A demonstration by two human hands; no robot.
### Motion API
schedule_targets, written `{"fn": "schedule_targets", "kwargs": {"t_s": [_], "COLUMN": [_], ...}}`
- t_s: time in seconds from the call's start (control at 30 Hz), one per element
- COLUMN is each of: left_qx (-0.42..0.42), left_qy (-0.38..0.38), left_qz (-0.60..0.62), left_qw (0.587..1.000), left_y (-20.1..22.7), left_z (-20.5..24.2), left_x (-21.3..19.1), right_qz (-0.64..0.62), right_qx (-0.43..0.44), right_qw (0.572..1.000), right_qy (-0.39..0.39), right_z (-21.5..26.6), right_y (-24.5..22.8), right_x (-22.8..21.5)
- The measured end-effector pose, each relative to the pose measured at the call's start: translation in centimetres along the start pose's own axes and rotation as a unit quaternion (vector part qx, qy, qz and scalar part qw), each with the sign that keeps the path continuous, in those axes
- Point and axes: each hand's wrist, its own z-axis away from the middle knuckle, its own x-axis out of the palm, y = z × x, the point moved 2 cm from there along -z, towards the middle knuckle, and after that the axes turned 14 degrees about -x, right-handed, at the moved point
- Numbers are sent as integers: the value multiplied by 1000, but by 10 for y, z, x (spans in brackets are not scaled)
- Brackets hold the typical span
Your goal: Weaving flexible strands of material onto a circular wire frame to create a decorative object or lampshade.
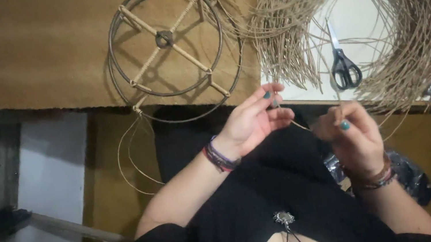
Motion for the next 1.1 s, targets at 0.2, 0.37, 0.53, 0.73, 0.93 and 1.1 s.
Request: {"fn": "schedule_targets", "kwargs": {"t_s": [0.2, 0.37, 0.53, 0.73, 0.93, 1.1], "left_qx": [96, 180, 231, 268, 224, 219], "left_qy": [55, 83, 52, 124, 162, 159], "left_qz": [-23, -46, -104, -162, -124, -94], "left_qw": [994, 979, 966, 941, 953, 958], "left_y": [7, 97, 167, 127, 25, 17], "left_z": [-50, -26, 24, 45, 33, 49], "left_x": [4, 32, 49, 48, 36, 37], "right_qz": [50, 185, 219, 291, 385, 402], "right_qx": [28, 40, 87, 43, -97, -97], "right_qw": [995, 979, 967, 956, 917, 904], "right_qy": [86, 75, 93, 10, -28, -109], "right_z": [25, 27, 46, 38, 17, 11], "right_y": [5, -8, 3, 15, 41, 56], "right_x": [-51, -75, -124, -95, -11, 24]}}
